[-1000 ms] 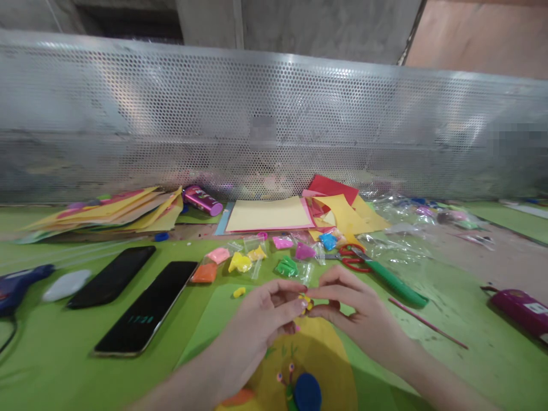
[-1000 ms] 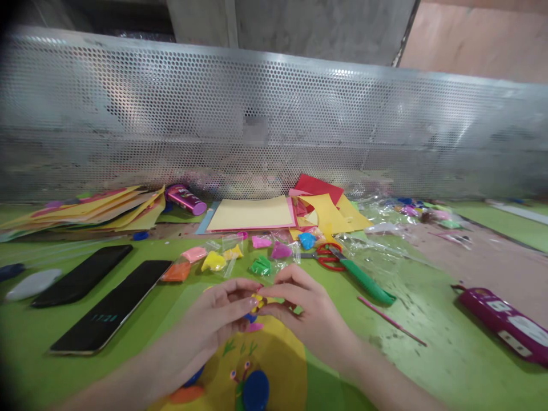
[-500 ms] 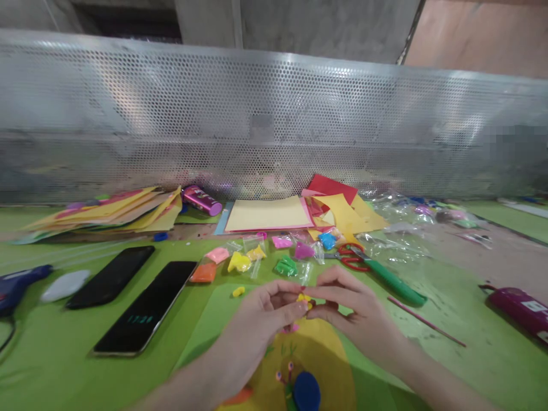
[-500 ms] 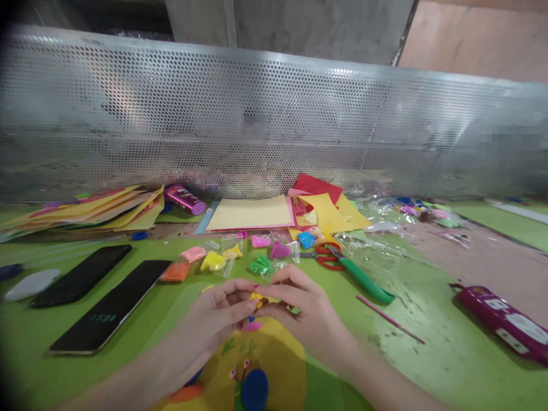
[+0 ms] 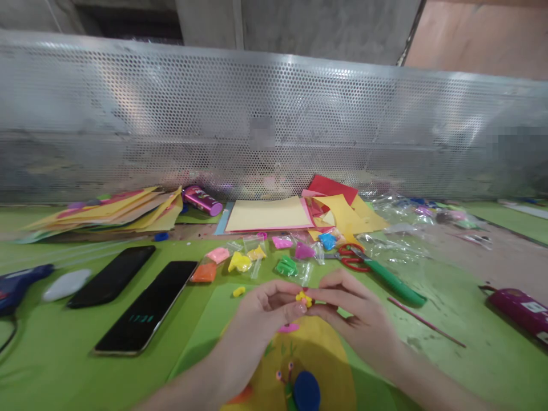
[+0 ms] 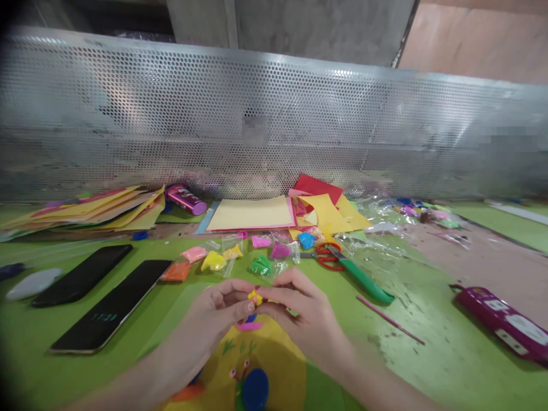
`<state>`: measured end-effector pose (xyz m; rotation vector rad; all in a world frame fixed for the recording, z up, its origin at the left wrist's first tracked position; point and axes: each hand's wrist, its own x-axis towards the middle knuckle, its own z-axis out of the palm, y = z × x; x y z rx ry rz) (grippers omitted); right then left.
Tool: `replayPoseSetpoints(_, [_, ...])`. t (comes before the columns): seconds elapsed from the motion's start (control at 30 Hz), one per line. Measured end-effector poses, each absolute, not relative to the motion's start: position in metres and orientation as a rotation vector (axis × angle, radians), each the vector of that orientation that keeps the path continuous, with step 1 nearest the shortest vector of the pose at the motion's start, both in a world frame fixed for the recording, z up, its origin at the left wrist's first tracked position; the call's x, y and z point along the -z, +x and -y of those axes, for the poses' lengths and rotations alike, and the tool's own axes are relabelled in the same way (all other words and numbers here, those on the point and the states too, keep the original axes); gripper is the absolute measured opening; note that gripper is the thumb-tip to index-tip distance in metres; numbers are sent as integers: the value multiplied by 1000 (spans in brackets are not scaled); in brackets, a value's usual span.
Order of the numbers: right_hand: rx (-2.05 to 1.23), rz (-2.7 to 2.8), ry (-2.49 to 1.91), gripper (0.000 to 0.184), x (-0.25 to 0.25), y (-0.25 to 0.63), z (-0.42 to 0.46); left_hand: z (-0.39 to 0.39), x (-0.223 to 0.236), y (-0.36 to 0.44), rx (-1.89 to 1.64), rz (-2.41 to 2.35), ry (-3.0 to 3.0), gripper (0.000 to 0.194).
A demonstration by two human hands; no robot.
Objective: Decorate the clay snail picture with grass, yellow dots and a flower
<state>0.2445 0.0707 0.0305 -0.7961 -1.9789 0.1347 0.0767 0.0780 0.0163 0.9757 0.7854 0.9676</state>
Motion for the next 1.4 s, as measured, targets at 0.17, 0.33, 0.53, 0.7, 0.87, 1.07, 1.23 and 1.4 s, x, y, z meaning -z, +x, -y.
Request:
replayPoseSetpoints(0.17, [-116,1950,-783,14,-31,244,-71,-77,-17,76,-967,-788,994,17])
replayPoseSetpoints(0.33, [-118,1923,-812,13,-32,245,-70,-78,-17,75,-1002,-787,1014,18])
replayPoseSetpoints(0.53, [-127,1922,-802,13,-28,245,-71,-78,-21,75,-1016,-870,1032,14])
replayPoseSetpoints(0.7, [-196,1926,-808,13,-24,245,-72,-77,-23,75,-1028,-885,1042,14])
replayPoseSetpoints(0.87, [-245,1922,-786,12,-25,246,-73,-75,-24,74,-1025,-885,1056,12])
replayPoseSetpoints(1.07, [-617,1865,-1025,19,-32,246,-71,-77,-24,72,-1084,-935,1146,11])
replayPoseSetpoints(1.23, [-922,1861,-1089,24,-33,244,-71,-77,-25,74,-1051,-962,1182,12])
replayPoseSetpoints(1.4, [-1091,1731,-1139,24,-30,244,-73,-76,-26,75,-1051,-972,1192,9])
